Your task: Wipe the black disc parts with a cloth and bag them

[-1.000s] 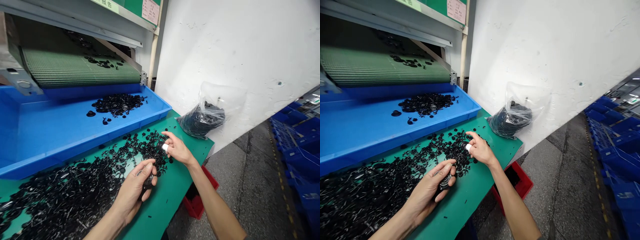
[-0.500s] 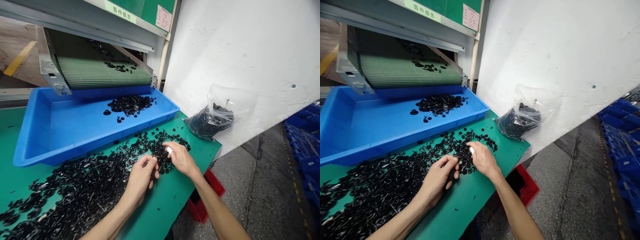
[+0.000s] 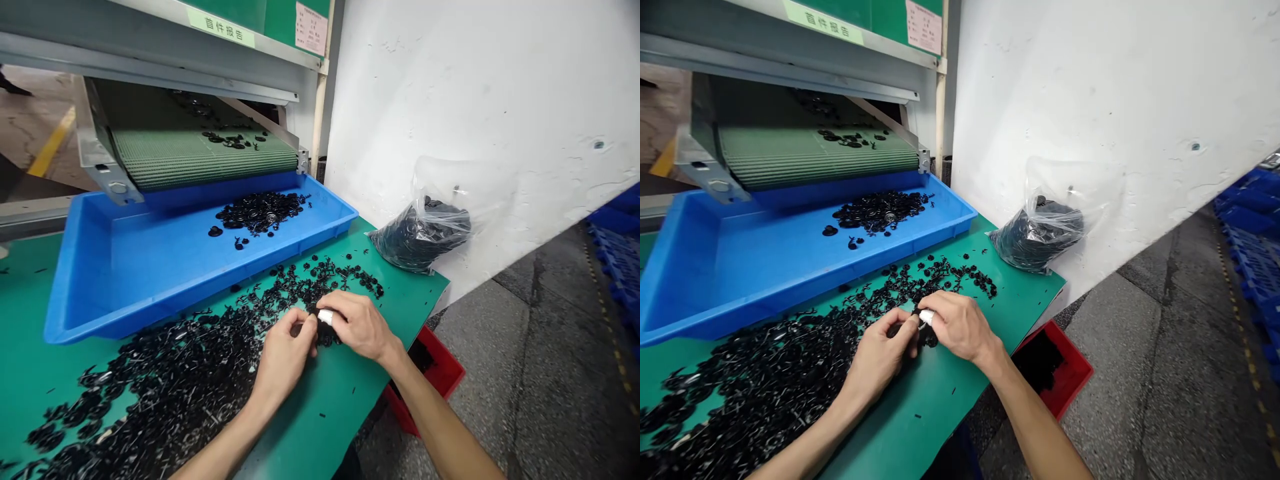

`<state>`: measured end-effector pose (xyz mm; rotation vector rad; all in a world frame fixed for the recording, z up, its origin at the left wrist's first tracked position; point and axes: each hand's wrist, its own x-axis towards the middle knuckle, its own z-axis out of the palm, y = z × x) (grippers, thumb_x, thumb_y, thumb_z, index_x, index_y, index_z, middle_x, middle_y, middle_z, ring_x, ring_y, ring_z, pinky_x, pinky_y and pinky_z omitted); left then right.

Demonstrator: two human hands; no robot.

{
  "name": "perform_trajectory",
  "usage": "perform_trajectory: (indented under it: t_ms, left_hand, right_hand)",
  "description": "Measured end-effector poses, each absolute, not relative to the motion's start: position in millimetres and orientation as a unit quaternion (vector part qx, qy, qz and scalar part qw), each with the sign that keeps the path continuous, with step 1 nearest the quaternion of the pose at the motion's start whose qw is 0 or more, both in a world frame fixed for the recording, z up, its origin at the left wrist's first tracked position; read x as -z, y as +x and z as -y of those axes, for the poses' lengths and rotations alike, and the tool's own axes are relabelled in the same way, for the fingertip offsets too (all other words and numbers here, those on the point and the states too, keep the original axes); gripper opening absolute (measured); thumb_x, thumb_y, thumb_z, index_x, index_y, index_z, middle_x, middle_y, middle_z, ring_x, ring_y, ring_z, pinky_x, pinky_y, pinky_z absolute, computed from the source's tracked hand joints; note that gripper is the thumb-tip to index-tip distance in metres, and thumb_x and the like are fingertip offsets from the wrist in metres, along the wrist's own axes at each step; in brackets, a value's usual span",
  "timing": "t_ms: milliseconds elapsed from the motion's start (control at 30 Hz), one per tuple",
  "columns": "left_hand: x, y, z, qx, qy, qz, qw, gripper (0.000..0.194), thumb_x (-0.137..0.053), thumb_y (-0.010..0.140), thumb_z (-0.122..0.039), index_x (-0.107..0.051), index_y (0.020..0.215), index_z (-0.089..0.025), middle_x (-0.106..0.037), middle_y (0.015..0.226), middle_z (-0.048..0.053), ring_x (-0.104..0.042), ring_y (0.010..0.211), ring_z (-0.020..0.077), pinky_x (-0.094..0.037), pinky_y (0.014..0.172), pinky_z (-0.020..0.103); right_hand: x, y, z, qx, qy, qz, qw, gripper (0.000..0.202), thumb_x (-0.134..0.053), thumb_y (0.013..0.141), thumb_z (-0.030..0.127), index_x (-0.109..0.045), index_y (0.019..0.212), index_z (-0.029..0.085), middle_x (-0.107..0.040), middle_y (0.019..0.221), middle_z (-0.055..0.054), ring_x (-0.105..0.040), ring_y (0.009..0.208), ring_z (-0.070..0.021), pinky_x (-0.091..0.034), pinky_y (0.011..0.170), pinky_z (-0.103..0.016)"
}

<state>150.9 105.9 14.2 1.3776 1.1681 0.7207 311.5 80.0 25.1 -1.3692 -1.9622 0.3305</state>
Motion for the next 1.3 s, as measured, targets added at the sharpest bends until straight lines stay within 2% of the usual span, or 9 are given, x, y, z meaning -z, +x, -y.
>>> perform_trajectory:
  t_ms: [133,267,433,567,700,867,967,1133,1300]
  left_hand:
    - [-15.4,151.6,-107.4,-0.297,0.556,-0.472,0.617,0.030,-0.052,0.087,-0.044,-0.052,0.067,-0.021,-0.054,0.044,-0.005,-0.033,0.033,0.0073,-0.024,0.034,0.018]
    - [-19.3,151.4,-107.5,-0.270,0.536,-0.423,0.679,0.033,-0.050,0.086,-0.050,-0.052,0.070,-0.021,-0.052,0.044,-0.005,-0.033,0.033,0.0075,-0.024,0.031,0.017]
    - [-26.4,150.0,-108.5,-0.200,0.547,-0.373,0.722,0.035,-0.056,0.084,-0.050,-0.054,0.066,-0.020,-0.051,0.041,-0.005,-0.028,0.031,0.0053,-0.019,0.030,0.015]
    - [-29.4,149.4,-107.5,-0.214,0.557,-0.397,0.697,0.039,-0.055,0.084,-0.053,-0.053,0.064,-0.019,-0.052,0.042,-0.004,-0.030,0.033,0.0058,-0.021,0.031,0.015]
    - [-30.6,147.9,-99.9,-0.192,0.590,-0.392,0.679,0.043,-0.051,0.085,-0.059,-0.054,0.067,-0.020,-0.052,0.044,-0.005,-0.030,0.034,0.0064,-0.022,0.032,0.015]
    - [-43.2,137.8,-95.5,-0.126,0.680,-0.401,0.600,0.046,-0.046,0.086,-0.062,-0.052,0.068,-0.021,-0.053,0.047,-0.005,-0.032,0.035,0.0078,-0.024,0.035,0.018]
    - [-59.0,128.5,-101.2,-0.062,0.724,-0.389,0.567,0.046,-0.048,0.085,-0.063,-0.051,0.066,-0.020,-0.052,0.047,-0.004,-0.033,0.038,0.0083,-0.025,0.038,0.018]
    - [-73.0,122.4,-103.0,-0.034,0.690,-0.383,0.614,0.050,-0.046,0.083,-0.068,-0.050,0.065,-0.021,-0.045,0.043,-0.006,-0.026,0.036,0.0078,-0.017,0.036,0.019]
    - [-65.6,118.9,-105.8,-0.005,0.688,-0.430,0.585,0.049,-0.048,0.081,-0.069,-0.052,0.066,-0.022,-0.044,0.044,-0.005,-0.025,0.038,0.0094,-0.018,0.037,0.020]
  right_hand:
    - [-23.5,311.2,-77.9,-0.092,-0.559,0.728,0.387,0.037,-0.041,0.083,0.002,-0.065,0.107,0.018,-0.067,0.105,-0.006,-0.061,0.097,-0.0178,-0.048,0.089,-0.031]
    - [-23.6,325.5,-78.6,-0.146,-0.578,0.699,0.395,0.044,-0.041,0.082,0.001,-0.066,0.114,0.020,-0.062,0.114,-0.007,-0.060,0.101,-0.0176,-0.049,0.090,-0.032]
    - [-27.5,331.2,-72.3,-0.384,-0.516,0.639,0.422,0.029,-0.052,0.081,0.010,-0.072,0.100,0.020,-0.065,0.090,-0.001,-0.059,0.062,-0.0088,-0.051,0.054,-0.020]
    - [-24.6,318.0,-63.8,-0.453,-0.534,0.531,0.477,0.017,-0.059,0.072,0.012,-0.069,0.085,0.015,-0.064,0.073,0.001,-0.061,0.055,-0.0091,-0.051,0.051,-0.019]
    - [-17.6,305.2,-52.4,-0.436,-0.571,0.440,0.539,0.020,-0.055,0.068,0.011,-0.063,0.086,0.015,-0.059,0.070,0.004,-0.062,0.051,-0.0095,-0.047,0.046,-0.017]
    - [-25.8,302.5,-36.2,-0.355,-0.565,0.578,0.469,0.038,-0.053,0.070,0.006,-0.068,0.101,0.020,-0.059,0.073,0.005,-0.056,0.056,-0.0072,-0.043,0.052,-0.016]
    - [-33.3,301.9,-31.2,-0.305,-0.541,0.646,0.444,0.035,-0.052,0.073,0.005,-0.072,0.096,0.021,-0.064,0.076,0.003,-0.055,0.062,-0.0089,-0.042,0.055,-0.017]
    - [-27.7,292.4,-34.5,-0.238,-0.508,0.667,0.490,0.025,-0.054,0.079,0.011,-0.072,0.095,0.018,-0.064,0.069,0.001,-0.058,0.064,-0.0116,-0.044,0.060,-0.020]
    - [-8.4,285.0,-42.9,-0.332,-0.529,0.615,0.481,0.025,-0.045,0.086,0.011,-0.067,0.096,0.017,-0.057,0.055,0.005,-0.059,0.051,-0.0095,-0.044,0.050,-0.016]
